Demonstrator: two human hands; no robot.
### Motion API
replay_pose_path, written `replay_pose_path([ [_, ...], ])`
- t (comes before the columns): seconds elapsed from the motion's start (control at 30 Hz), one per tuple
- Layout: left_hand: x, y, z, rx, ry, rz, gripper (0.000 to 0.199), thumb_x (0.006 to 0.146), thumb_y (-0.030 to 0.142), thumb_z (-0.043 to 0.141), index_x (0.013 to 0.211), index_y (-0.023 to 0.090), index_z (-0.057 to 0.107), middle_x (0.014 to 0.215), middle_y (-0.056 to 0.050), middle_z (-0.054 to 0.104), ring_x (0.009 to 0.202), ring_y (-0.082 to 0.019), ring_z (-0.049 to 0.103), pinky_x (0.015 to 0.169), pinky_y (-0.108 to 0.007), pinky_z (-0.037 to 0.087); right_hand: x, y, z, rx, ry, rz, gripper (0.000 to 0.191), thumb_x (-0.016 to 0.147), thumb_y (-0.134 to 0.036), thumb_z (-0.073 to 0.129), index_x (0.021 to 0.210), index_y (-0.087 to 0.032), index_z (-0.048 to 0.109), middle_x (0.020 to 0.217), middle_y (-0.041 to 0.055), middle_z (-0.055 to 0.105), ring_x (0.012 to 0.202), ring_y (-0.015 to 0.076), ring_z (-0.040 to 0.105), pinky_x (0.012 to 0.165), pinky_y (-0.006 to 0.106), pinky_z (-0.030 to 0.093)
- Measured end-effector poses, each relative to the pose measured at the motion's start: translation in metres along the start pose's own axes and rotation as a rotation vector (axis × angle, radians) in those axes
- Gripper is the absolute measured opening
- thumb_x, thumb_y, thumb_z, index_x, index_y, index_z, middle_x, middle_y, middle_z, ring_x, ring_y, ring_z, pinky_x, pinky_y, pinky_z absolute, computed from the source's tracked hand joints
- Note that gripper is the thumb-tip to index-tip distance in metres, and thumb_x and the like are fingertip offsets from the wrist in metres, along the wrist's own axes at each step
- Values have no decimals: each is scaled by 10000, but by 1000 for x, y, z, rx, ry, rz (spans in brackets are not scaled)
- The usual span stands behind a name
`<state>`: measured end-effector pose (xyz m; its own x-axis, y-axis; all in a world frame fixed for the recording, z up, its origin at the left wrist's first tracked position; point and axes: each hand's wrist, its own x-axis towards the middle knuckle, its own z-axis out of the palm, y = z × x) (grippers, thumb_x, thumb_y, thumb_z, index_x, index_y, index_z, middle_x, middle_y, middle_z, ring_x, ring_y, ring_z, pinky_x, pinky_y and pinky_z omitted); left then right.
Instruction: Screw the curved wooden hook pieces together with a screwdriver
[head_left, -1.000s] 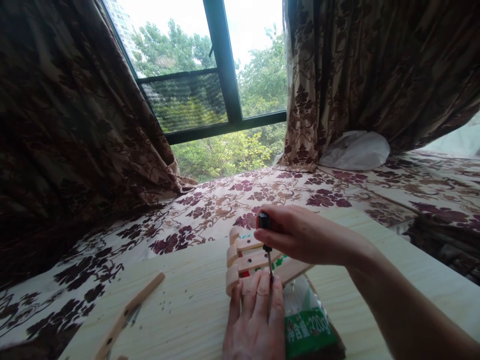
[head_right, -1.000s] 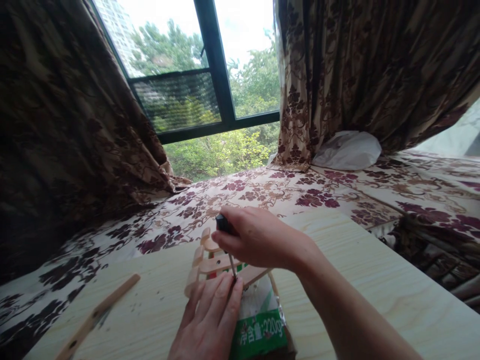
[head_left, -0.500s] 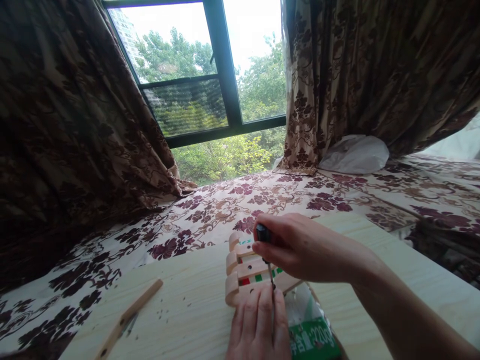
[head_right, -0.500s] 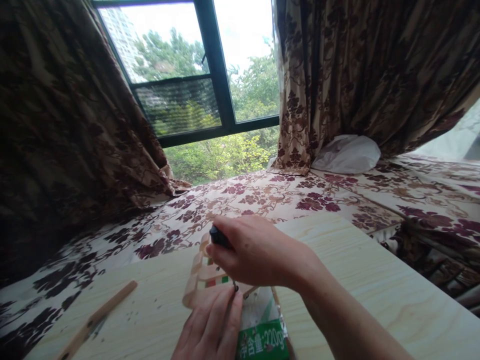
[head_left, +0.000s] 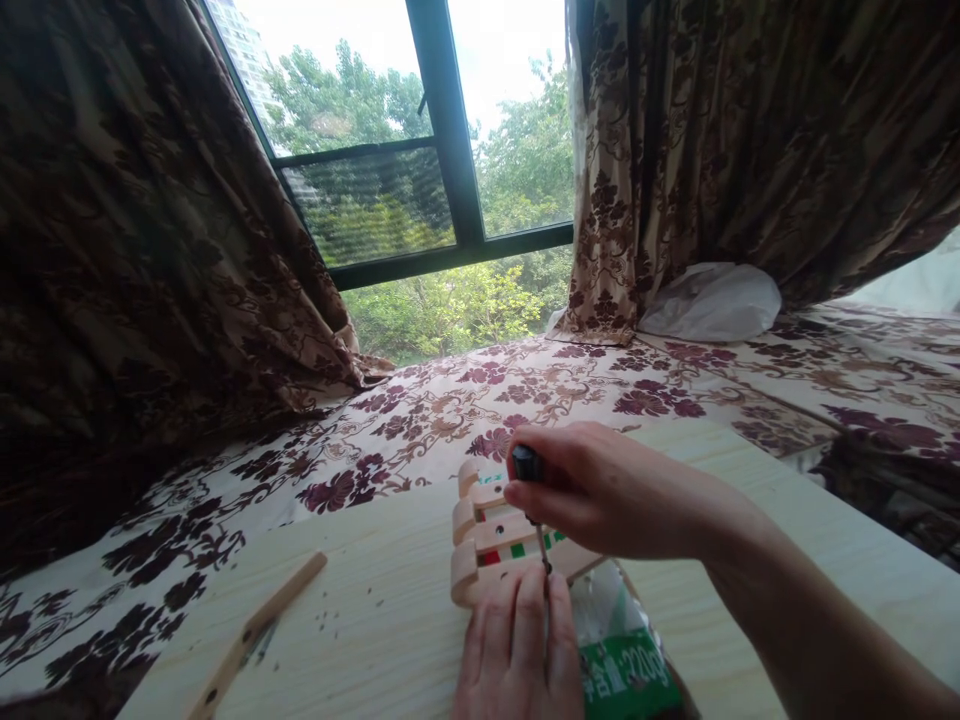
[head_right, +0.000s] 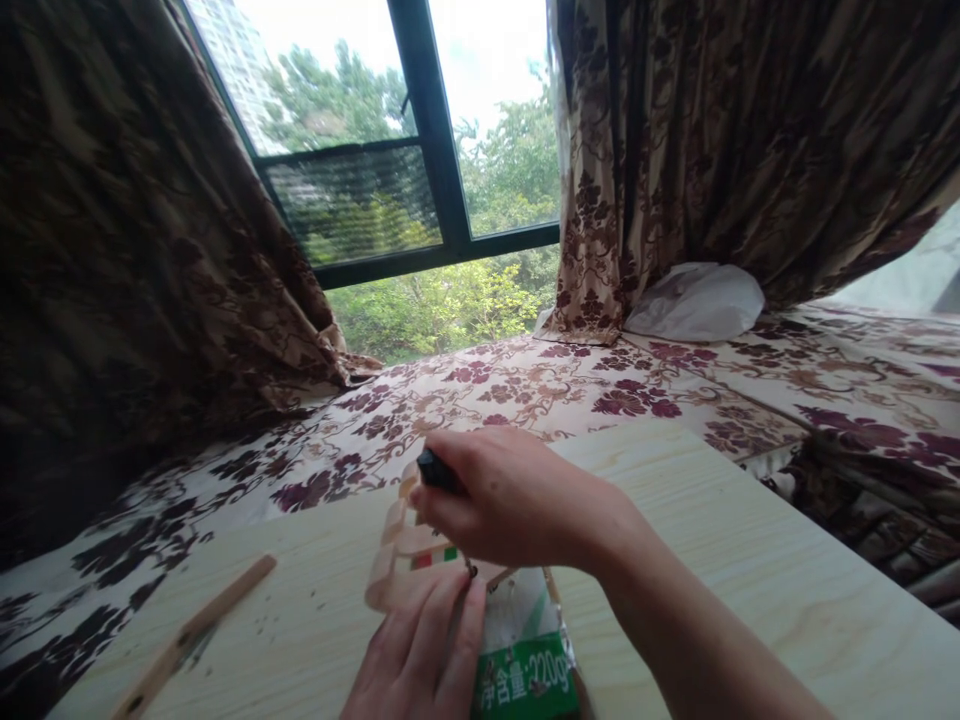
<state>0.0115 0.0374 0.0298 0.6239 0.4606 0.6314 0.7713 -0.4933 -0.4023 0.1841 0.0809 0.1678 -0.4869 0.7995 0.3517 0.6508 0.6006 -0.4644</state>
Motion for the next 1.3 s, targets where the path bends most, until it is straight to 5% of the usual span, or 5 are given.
replay_pose_path([
  [0.33, -3, -14, 2, -31, -77, 135, 476, 881, 250, 455, 1350, 180, 410, 1286, -71, 568, 1145, -224, 547, 874, -299, 495, 0, 1, 1, 32, -4, -44, 141, 830, -233, 529, 722, -183, 453, 632, -38, 461, 569, 86, 336, 531, 254, 231],
  [0.57, -5, -22, 3, -56, -120, 194, 713, 834, 561, 506, 1371, 110, 378, 1369, -103, 489, 1196, -243, 501, 908, -297, 480, 6, 14, 3, 96, 32, 95, 209, 864, -341, 504, 732, -187, 453, 631, -34, 454, 588, 96, 375, 532, 247, 249],
  [0.83, -4, -17, 3, -161, -123, 128, 847, 778, 693, 481, 1375, 103, 364, 1369, -121, 485, 1229, -268, 463, 947, -355, 464, -3, 10, 0, 75, 58, 5, 142, 840, -313, 557, 911, -195, 519, 672, -41, 517, 582, 89, 389, 553, 234, 264],
  [0.97, -6, -9, 5, -219, -125, 36, 833, 784, 695, 465, 1382, 126, 351, 1371, -120, 482, 1239, -280, 446, 976, -393, 433, -1, 10, 2, 15, 67, 6, 142, 838, -303, 546, 788, -184, 488, 667, -29, 500, 581, 91, 370, 544, 244, 241],
  [1.3, -4, -13, 3, -201, -118, 72, 848, 798, 730, 382, 1378, 112, 366, 1391, -102, 461, 1240, -283, 444, 985, -382, 419, -5, 2, -3, -7, 13, -49, 102, 845, -274, 538, 778, -200, 515, 627, -55, 477, 560, 80, 342, 526, 242, 234],
])
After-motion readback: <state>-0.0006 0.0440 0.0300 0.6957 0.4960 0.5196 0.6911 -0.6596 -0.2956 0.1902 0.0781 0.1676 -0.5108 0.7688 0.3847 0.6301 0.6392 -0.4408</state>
